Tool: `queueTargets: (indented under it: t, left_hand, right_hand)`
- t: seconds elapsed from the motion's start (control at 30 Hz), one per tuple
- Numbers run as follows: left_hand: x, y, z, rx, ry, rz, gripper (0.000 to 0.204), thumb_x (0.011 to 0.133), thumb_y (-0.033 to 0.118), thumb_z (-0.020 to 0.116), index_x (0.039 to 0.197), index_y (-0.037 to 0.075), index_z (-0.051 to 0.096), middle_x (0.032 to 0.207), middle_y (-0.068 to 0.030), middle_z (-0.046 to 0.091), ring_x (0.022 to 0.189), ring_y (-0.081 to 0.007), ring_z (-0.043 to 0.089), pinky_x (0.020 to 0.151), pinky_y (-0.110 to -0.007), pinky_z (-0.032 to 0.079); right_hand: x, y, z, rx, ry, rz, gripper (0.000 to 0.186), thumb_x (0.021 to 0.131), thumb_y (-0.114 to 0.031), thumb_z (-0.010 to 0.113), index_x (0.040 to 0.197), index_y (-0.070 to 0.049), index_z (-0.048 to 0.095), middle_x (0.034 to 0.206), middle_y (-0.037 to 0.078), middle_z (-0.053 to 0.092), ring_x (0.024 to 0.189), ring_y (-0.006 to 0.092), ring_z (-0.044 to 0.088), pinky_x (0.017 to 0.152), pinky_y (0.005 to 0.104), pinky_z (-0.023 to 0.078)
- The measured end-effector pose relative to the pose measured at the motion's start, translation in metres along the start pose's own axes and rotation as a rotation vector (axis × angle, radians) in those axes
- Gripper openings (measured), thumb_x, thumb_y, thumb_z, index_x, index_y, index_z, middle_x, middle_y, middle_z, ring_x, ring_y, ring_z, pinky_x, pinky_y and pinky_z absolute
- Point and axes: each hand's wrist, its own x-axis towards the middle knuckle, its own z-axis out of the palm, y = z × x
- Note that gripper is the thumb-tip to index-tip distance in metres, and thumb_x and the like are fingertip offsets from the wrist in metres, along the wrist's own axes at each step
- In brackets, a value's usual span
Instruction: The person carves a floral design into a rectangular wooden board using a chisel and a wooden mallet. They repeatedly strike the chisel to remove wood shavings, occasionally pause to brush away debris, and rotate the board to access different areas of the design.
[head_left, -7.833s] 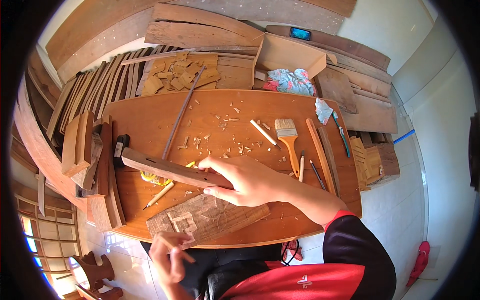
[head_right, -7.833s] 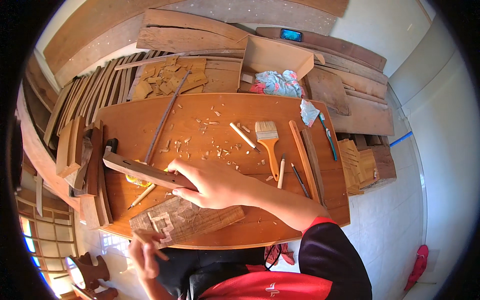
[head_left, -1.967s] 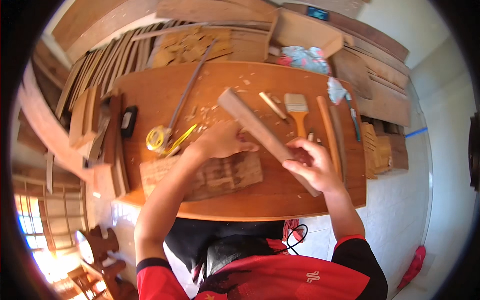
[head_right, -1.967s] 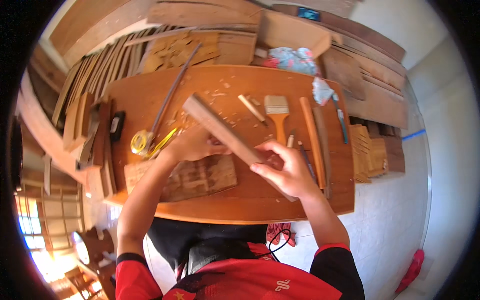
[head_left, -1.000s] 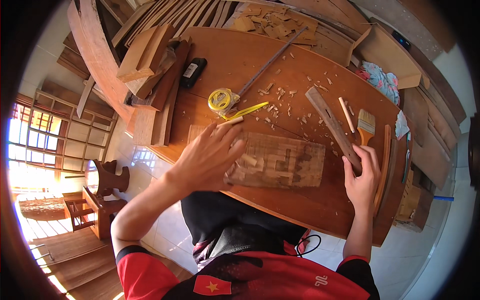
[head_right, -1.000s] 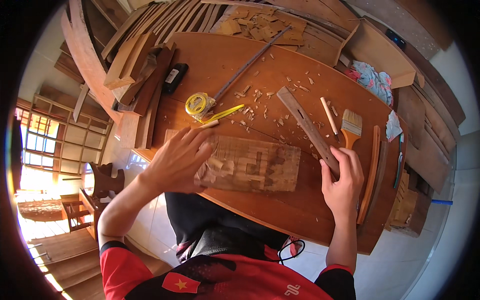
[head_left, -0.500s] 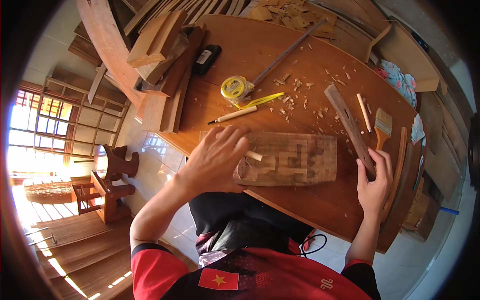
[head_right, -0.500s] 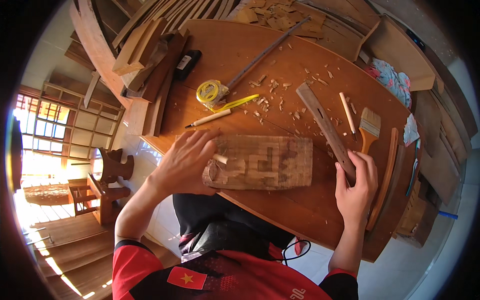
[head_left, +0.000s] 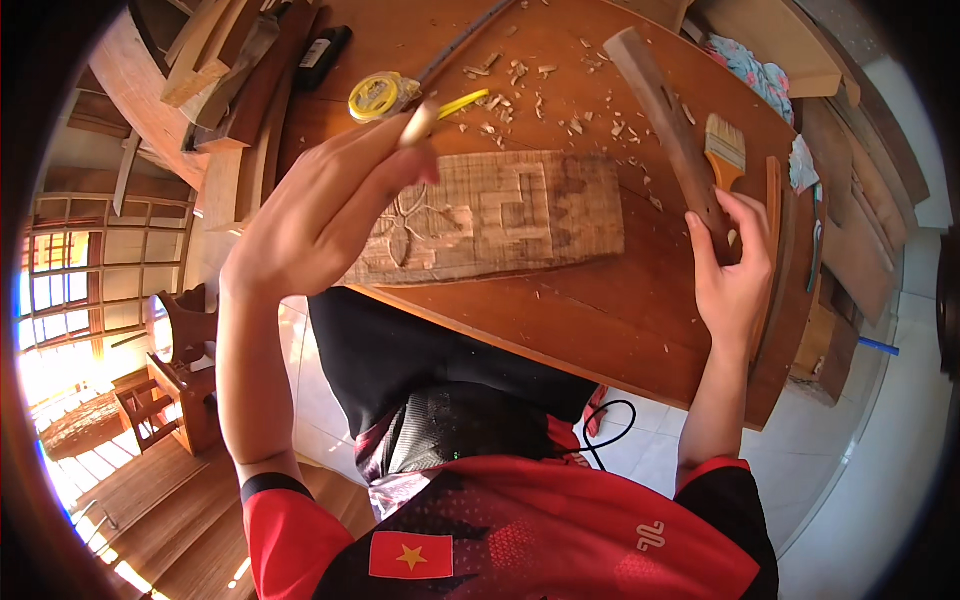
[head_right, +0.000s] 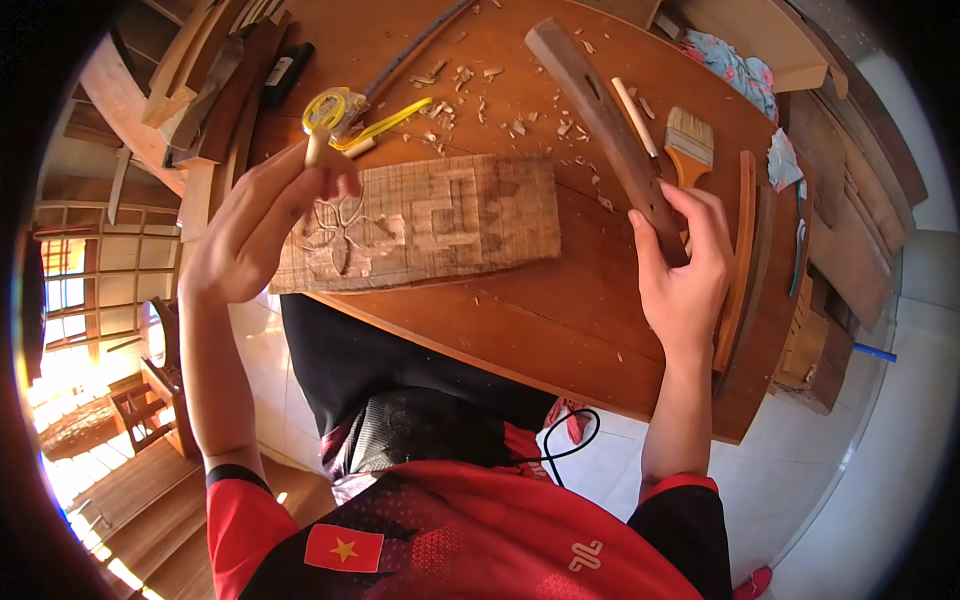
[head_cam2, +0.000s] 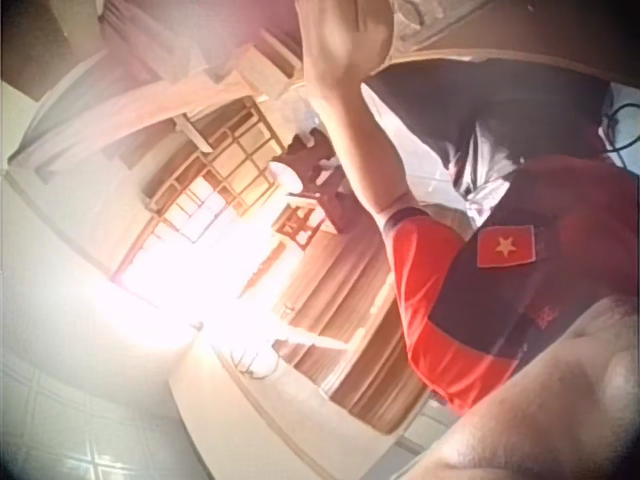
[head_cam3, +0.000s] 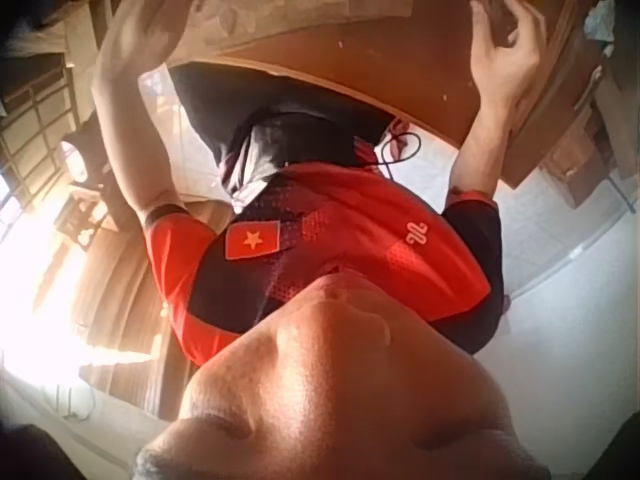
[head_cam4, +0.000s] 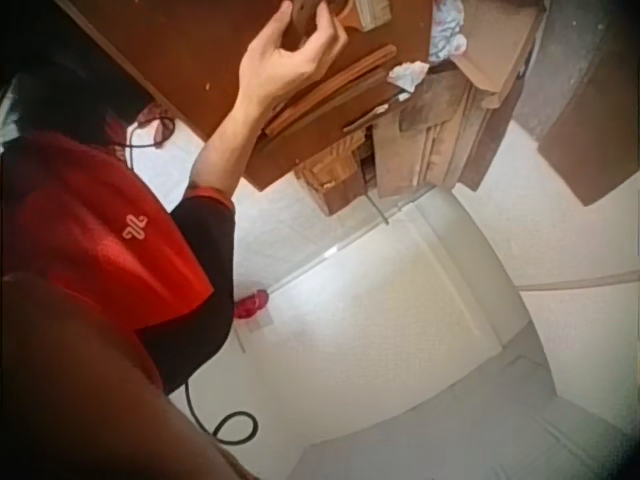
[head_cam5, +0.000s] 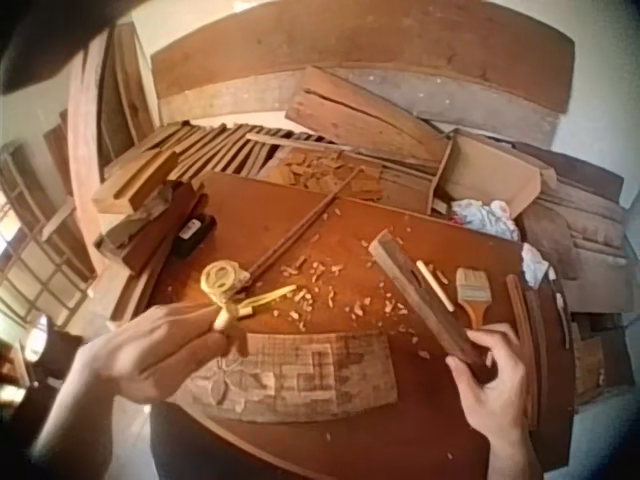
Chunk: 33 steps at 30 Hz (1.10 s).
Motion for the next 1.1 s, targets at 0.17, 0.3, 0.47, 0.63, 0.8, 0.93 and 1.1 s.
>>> queueTargets:
  t: [0.17,0.3,0.47,0.63,0.8,0.93,1.1]
  left_hand:
    - [0.057,0.023,0.011,-0.399,-0.217,-0.218,0.035,0.109,0.038,0.056,0.105,0.005,0.068,0.076,-0.0027,0.063,0.067,-0.0111,0.057,0.064,-0.03,0.046]
    - [0.075,0.012,0.015,-0.444,-0.308,-0.289,0.039,0.105,0.041,0.063,0.1,0.003,0.068,0.072,0.0,0.061,0.068,-0.0084,0.056,0.063,-0.028,0.044]
    - [0.067,-0.016,0.015,-0.361,-0.346,-0.274,0.035,0.096,0.039,0.075,0.11,0.007,0.075,0.083,-0.0008,0.069,0.077,-0.0092,0.062,0.072,-0.029,0.049]
    - [0.051,-0.023,0.014,-0.448,-0.237,-0.307,0.04,0.09,0.022,0.083,0.123,0.003,0.071,0.094,-0.0029,0.074,0.087,-0.0106,0.069,0.08,-0.028,0.053]
    - [0.044,-0.028,0.018,-0.701,-0.164,-0.371,0.043,0.088,0.011,0.083,0.126,-0.001,0.068,0.104,-0.0119,0.077,0.092,-0.0131,0.073,0.085,-0.028,0.056]
    - [0.046,-0.053,0.026,-0.929,-0.081,-0.286,0.04,0.091,0.028,0.081,0.121,0.002,0.071,0.104,-0.0097,0.077,0.097,-0.0187,0.073,0.089,-0.035,0.057]
    - [0.065,-0.065,0.027,-0.712,-0.115,-0.111,0.037,0.094,0.021,0.079,0.122,0.001,0.068,0.106,-0.0113,0.075,0.098,-0.0192,0.072,0.087,-0.033,0.058]
  right_hand:
    - [-0.003,0.011,0.001,0.403,0.055,0.304,0.03,0.095,-0.007,0.076,0.121,0.003,0.066,0.103,0.005,0.069,0.085,0.0089,0.063,0.073,0.0235,0.051]
    - [0.004,0.011,-0.001,0.473,0.115,0.318,0.038,0.097,-0.008,0.074,0.13,0.005,0.062,0.113,0.009,0.071,0.099,0.0126,0.066,0.083,0.0276,0.053]
    - [0.005,0.004,-0.021,0.962,-0.004,0.662,0.036,0.102,-0.024,0.062,0.127,0.002,0.058,0.106,0.006,0.059,0.09,0.0129,0.059,0.071,0.0302,0.053]
    - [0.004,0.001,-0.017,1.12,-0.195,0.725,0.043,0.109,-0.034,0.047,0.133,0.002,0.049,0.107,0.006,0.05,0.075,0.0087,0.05,0.046,0.0217,0.046]
    - [0.0,0.003,-0.008,1.093,-0.29,0.718,0.046,0.111,-0.034,0.042,0.137,0.004,0.044,0.105,0.006,0.046,0.066,0.0065,0.045,0.036,0.0181,0.04]
    - [0.0,0.004,-0.005,1.06,-0.308,0.683,0.04,0.11,-0.033,0.041,0.129,0.002,0.046,0.107,0.009,0.049,0.065,0.0082,0.05,0.038,0.0209,0.043]
    - [0.0,0.0,-0.003,1.019,-0.298,0.69,0.04,0.11,-0.034,0.043,0.126,0.002,0.046,0.106,0.01,0.05,0.065,0.0083,0.05,0.038,0.0211,0.042]
